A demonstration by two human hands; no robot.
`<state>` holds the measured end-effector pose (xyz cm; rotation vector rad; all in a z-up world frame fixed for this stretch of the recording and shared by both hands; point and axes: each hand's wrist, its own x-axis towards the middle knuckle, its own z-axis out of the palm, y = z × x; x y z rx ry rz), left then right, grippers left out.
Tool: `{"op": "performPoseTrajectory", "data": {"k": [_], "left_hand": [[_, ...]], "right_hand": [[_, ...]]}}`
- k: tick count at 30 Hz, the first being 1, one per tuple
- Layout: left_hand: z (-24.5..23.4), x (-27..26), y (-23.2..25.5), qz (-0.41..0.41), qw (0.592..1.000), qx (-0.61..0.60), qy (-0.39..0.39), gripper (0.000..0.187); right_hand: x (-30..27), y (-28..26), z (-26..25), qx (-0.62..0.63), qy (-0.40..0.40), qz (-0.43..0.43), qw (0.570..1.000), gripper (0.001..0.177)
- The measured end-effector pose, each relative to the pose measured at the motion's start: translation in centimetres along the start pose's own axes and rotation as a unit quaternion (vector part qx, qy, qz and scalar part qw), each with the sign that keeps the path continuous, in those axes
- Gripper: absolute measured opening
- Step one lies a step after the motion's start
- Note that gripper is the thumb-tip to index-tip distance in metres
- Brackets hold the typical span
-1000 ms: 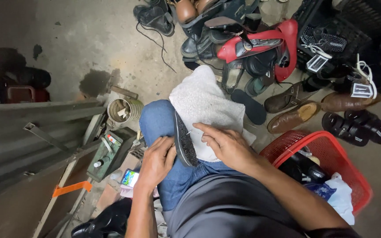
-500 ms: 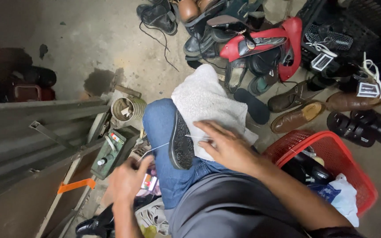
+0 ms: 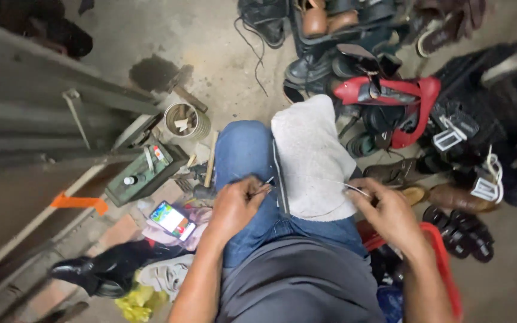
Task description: The person sits on the floor and sews the sole of a black slip-on shoe using a needle and white thread. They repeatedly pull the thread through the sole and tighten the stitches while holding the shoe on their lap.
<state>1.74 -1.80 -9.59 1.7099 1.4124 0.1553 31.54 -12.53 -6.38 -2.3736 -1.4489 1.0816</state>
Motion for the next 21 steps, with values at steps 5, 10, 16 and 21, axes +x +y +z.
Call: {"op": "performPoseTrajectory", "data": {"k": [5,10,16,21], "left_hand": [[-3.3,-0.9,-4.8,-0.049,0.994,0.049,0.083,0.022],[-6.8,-2.8,-19.4,-0.156,0.874,0.273,0.372,0.019],[-6.3,-2.1,-14.0,-0.125,0.882,0.173,0.421,0.021],[-2.3,-0.3,-1.3,0.129,0.952,-0.165,0.223,0.036]], "right_hand": [[0.6,-0.8,0.9,0.026,0.0,-0.019,0.999,0.033],[1.5,2.8,1.6,0.045,-0.002,0.005,0.999,0.032],[1.2,7.9,1.1,0.007,-0.045,0.082,0.996,0.048],[-0.4,6.4,0.4,0.214,0.054,0.068,0.973,0.035]]}}
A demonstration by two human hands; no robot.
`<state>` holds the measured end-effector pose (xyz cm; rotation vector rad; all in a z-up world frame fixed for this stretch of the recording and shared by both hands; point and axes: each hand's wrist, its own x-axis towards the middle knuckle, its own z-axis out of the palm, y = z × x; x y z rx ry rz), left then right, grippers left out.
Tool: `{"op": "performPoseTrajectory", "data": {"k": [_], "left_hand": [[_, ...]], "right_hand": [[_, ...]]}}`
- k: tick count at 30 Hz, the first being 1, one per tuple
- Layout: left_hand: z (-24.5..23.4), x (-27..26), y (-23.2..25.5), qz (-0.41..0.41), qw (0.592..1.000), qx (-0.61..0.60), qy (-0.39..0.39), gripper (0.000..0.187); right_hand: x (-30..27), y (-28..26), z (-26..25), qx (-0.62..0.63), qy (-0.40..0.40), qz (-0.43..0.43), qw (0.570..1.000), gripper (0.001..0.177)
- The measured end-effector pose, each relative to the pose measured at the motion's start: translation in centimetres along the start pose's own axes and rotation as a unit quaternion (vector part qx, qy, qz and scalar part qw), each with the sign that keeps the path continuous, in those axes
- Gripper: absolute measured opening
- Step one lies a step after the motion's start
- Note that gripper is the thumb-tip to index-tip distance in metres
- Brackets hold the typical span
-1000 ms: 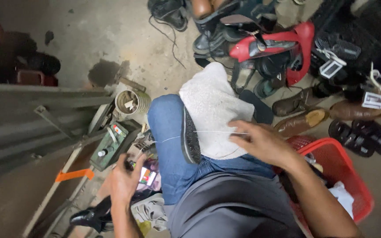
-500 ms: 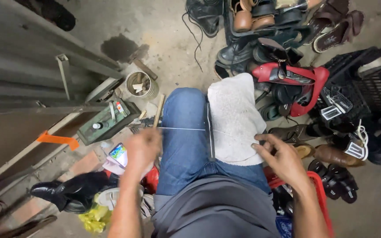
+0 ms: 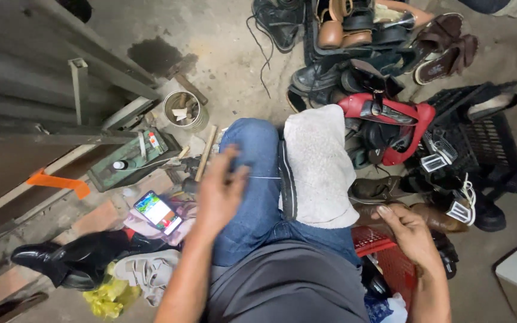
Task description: The person sits on the floor and sews the sole of a black slip-on shoe using a needle and white thread. They repeatedly pull the thread through the sole and tighten the stitches while holding the shoe on their lap.
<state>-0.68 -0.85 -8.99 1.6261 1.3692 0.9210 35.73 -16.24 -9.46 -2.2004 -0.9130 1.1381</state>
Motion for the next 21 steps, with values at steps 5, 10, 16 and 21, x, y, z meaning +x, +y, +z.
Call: {"op": "performPoseTrajectory", "data": {"k": [5,10,16,21], "left_hand": [[1.9,-0.2,0.1,-0.086,0.976,-0.017,-0.2,0.028],[-4.1,0.2,-3.0,-0.101,0.982,-0.06,-0.146,0.018],[-10.9,2.0,-4.7,-0.043,0.839,-0.52,0.152,0.01],[-11.7,3.8,-5.1,-0.026,0.799,-0.556,0.229,0.015]], "right_hand": [[0.1,-2.2,1.6,0.047,-0.018,-0.071,0.996,0.031],[0.9,-1.8,1.9,0.059,-0.046,-0.086,0.994,0.016],[2.2,5.7,0.5,-0.006,-0.041,-0.007,0.999,0.015],[2.0,16.7,-2.5,-0.146,-0.119,0.131,0.973,0.033]]}}
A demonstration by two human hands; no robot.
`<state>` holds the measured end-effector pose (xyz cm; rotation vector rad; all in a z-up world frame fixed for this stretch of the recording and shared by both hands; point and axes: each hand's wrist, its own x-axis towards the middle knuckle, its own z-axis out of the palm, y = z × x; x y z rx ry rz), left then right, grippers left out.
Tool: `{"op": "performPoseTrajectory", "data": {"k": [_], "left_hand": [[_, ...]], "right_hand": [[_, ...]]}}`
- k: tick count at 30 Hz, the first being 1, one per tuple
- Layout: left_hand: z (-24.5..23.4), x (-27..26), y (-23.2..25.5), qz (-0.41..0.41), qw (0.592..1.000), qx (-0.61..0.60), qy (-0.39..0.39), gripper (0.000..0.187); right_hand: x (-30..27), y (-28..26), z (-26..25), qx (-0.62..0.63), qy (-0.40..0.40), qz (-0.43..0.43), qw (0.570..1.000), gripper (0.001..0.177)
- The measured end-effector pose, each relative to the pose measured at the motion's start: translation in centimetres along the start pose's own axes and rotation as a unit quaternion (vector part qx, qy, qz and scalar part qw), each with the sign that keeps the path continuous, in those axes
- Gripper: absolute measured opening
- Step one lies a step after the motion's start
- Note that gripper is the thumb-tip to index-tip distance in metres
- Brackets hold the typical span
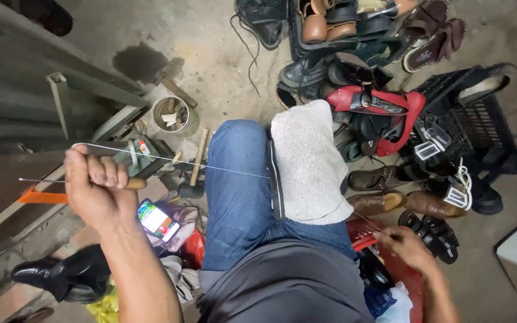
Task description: The person sits on the floor and sews the sole of a black slip-on shoe using a needle and white thread. They repeatedly pull the thread through the sole and tighten the stitches while holding the shoe on their lap.
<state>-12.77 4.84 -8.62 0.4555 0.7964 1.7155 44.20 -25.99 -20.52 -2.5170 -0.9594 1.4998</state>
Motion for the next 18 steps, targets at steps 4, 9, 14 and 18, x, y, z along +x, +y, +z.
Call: {"op": "performPoseTrajectory", "data": {"k": [4,9,14,18], "left_hand": [[0.8,0.2,-1.5,-0.006,0.999,0.028,0.031,0.015],[2.4,-1.0,-3.9,-0.077,0.976,0.189,0.077,0.014],[2.4,-3.8,-7.4,-0.083,0.898,0.43,-0.044,0.06],[7.2,-8.4,-8.3,-0.106,0.876,0.423,-0.207,0.056]], "right_hand": [[-2.3,2.1,-2.7,0.098,0.054,0.148,0.983,0.067],[-7.5,-1.0,-7.5,-0.112,0.319,0.003,0.941,0.088],[-15.3,-11.5,-8.4,-0.012,0.447,-0.292,0.846,0.032],[-16.6,-14.7,-9.1,-0.061,0.468,-0.466,0.748,0.022]]}}
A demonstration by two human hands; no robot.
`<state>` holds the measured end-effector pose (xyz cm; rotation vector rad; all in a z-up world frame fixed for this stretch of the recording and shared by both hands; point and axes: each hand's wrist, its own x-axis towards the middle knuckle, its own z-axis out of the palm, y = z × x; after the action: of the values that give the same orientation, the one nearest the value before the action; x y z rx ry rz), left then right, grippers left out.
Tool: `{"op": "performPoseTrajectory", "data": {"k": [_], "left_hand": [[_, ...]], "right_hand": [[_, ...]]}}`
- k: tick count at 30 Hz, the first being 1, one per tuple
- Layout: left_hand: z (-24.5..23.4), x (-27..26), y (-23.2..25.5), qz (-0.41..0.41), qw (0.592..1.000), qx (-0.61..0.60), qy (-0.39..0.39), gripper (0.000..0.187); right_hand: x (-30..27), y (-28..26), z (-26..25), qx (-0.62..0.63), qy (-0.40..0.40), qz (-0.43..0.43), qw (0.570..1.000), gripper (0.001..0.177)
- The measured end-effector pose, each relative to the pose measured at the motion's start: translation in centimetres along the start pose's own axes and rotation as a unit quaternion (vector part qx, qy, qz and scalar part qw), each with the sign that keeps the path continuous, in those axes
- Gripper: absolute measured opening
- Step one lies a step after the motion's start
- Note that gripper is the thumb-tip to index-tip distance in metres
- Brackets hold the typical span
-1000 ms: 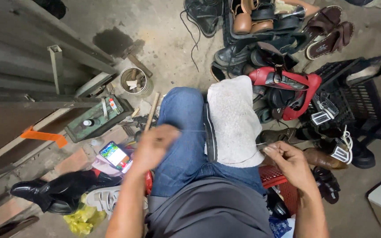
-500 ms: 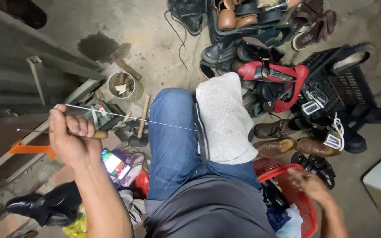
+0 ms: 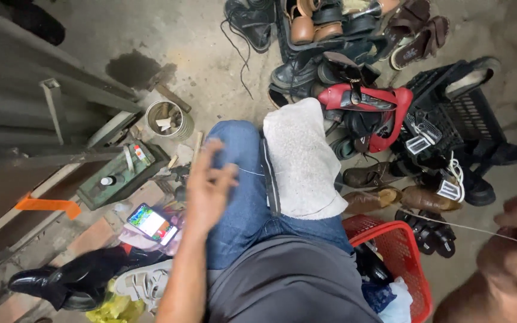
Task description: The person sits on the floor and sews the sole of a black slip-on shoe using a needle and white thread. They repeatedly pull the thread through the sole and tighten the stitches while holding the shoe on their lap.
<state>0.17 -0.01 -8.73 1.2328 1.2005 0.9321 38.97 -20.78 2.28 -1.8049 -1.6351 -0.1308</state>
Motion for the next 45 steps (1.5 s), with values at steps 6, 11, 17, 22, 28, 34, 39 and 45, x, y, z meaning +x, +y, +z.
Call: {"op": "performPoseTrajectory", "data": {"k": [6,11,17,22,28,34,39,45], "left_hand": [[1.3,-1.2,-1.4,-0.053,0.973,0.135,-0.181,0.018],[-5.7,-0.7,-4.1,-0.055,0.997,-0.046,-0.021,0.009],[-12.5,0.3,-0.2,0.02,0.908,-0.34,0.244,0.013],[-9.9,1.1,-2.4,0.003,0.967,0.137,0.213,0.013],[-2.1,-0.4,-1.2,0.0,0.892,0.435,0.125,0.062],[2.3,-1.8,1.2,0.091,0.973,0.21,0.01,0.046],[4.2,-2.4,-3.1,-0.046,0.976,0.197,-0.083,0.031],[6.6,-1.4,-0.6,-0.066,0.971,0.197,-0.121,0.029]], "right_hand": [[5.9,-3.6,4.7,0.073,0.017,-0.084,0.994,0.015],[5.3,-5.2,8.1,-0.049,-0.147,0.118,0.981,0.021],[1.2,-1.0,12.7,-0.086,-0.387,0.246,0.884,0.032],[0.7,-2.5,12.6,-0.009,-0.387,0.272,0.881,0.036],[2.3,-6.0,16.7,0.07,-0.24,0.074,0.965,0.034],[3.2,-9.2,21.9,0.06,-0.187,-0.12,0.973,0.026],[4.3,-8.4,19.1,0.414,-0.244,0.095,0.872,0.033],[-2.1,-2.0,19.8,0.624,-0.159,0.2,0.738,0.081]]}}
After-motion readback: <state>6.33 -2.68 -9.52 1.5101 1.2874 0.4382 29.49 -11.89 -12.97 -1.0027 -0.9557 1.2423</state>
